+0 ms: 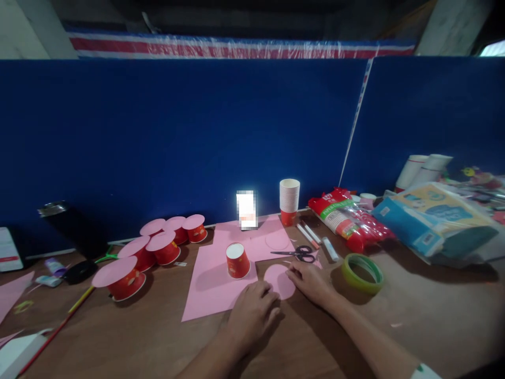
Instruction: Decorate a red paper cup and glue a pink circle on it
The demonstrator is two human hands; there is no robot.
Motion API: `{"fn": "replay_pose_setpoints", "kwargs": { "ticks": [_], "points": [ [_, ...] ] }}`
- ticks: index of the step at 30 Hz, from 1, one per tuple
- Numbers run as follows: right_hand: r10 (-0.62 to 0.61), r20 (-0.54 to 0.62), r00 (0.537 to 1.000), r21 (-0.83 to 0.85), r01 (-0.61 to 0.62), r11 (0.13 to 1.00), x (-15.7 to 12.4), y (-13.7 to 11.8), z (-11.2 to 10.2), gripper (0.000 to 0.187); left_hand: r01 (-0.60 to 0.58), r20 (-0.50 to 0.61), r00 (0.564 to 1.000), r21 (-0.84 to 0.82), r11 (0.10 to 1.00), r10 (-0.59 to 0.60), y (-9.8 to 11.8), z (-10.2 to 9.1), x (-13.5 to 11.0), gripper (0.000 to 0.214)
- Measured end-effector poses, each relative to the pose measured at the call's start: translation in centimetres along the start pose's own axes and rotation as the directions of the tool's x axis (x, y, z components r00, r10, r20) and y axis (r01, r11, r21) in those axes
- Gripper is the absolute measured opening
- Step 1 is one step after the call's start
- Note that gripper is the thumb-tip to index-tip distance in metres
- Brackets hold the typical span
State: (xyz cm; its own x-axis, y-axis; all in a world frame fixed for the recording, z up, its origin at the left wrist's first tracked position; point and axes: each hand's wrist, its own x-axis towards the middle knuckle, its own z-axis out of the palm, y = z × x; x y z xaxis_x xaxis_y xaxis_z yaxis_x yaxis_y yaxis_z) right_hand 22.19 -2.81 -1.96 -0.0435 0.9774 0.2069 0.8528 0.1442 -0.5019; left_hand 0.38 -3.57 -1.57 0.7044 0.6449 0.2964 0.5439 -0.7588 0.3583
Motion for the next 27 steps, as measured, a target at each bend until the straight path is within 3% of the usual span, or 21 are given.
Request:
{"fn": "replay_pose_setpoints", "kwargs": {
  "ticks": [22,27],
  "points": [
    [-0.002,0.014,1.0,-0.043,0.002,0.999,-0.07,-0.18,-0.11,0.024,0.005,0.014,1.0,-0.014,1.0,-0.005,-0.12,-0.2,-0.07,0.009],
    [-0.001,0.014,1.0,-0.043,0.001,0.999,-0.06,0.1,0.12,0.024,0.02,0.014,1.0,-0.028,0.999,-0.019,-0.2,-0.22,-0.18,0.02]
  ]
}}
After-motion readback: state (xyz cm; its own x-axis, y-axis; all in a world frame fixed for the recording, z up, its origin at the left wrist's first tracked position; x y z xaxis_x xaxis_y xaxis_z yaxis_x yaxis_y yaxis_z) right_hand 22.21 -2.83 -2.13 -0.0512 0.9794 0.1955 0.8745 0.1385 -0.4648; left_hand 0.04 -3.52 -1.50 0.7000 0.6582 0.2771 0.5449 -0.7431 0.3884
